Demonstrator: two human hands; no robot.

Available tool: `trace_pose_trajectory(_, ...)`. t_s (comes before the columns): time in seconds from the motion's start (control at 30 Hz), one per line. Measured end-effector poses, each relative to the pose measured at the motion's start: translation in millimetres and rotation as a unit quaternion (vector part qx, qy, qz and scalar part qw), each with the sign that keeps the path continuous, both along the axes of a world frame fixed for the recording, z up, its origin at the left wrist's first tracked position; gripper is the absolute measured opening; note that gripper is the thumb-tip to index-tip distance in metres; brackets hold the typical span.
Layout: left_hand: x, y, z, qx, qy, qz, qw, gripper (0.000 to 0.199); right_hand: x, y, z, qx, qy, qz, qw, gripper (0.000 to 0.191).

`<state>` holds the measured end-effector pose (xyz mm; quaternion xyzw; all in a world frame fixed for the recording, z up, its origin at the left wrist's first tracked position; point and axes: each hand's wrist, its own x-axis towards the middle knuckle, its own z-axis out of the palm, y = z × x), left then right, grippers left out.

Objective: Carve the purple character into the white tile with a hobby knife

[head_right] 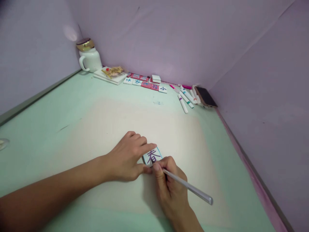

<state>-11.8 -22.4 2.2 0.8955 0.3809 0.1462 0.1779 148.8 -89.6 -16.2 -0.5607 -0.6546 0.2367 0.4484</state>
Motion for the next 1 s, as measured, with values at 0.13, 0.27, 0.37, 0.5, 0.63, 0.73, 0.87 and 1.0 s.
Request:
trace_pose_trajectory(0.13,-0.5,-0.1,0.1,0.001,0.0,-0.003,1.0,0.043,0.4,-0.5,-0.4,-0.005,0.005,0.004,1.0,0.022)
trace_pose_trajectory(0.27,-0.7,-0.2,-0.8,0.005,-0.001,-0.004,1.0,0.044,-0.2,-0.9,0.0,-0.007,0.011,-0.001,1.0,0.021)
trace_pose_trajectory(0.37,-0.7,-0.1,-1.9,0.007,-0.002,-0.004,1.0,0.045,-0.8,-1.2,-0.2,-0.008,0.016,-0.002,1.0,0.021)
trace_pose_trajectory(0.5,-0.8,0.1,-2.1,0.008,-0.002,-0.003,1.0,0.043,-0.4,-1.7,-0.7,-0.008,0.029,0.007,1.0,0.02)
trace_pose_trajectory(0.63,-0.6,0.4,-1.8,0.007,0.002,-0.005,1.0,0.044,3.2,-2.3,-1.1,-0.006,0.021,0.026,0.999,0.019)
trace_pose_trajectory(0.73,-0.3,0.2,-2.4,0.007,0.001,-0.007,1.0,0.045,5.6,-2.3,-1.0,-0.001,0.007,0.036,0.999,0.018)
trace_pose_trajectory(0.87,-0.8,0.5,-2.3,0.005,0.002,-0.007,1.0,0.045,4.7,-2.0,-0.1,0.003,0.02,0.031,0.999,0.019)
trace_pose_trajectory(1.0,-2.7,1.6,2.4,-0.01,0.011,-0.022,1.0,0.046,3.1,-2.1,-0.7,0.006,0.021,0.024,0.999,0.019)
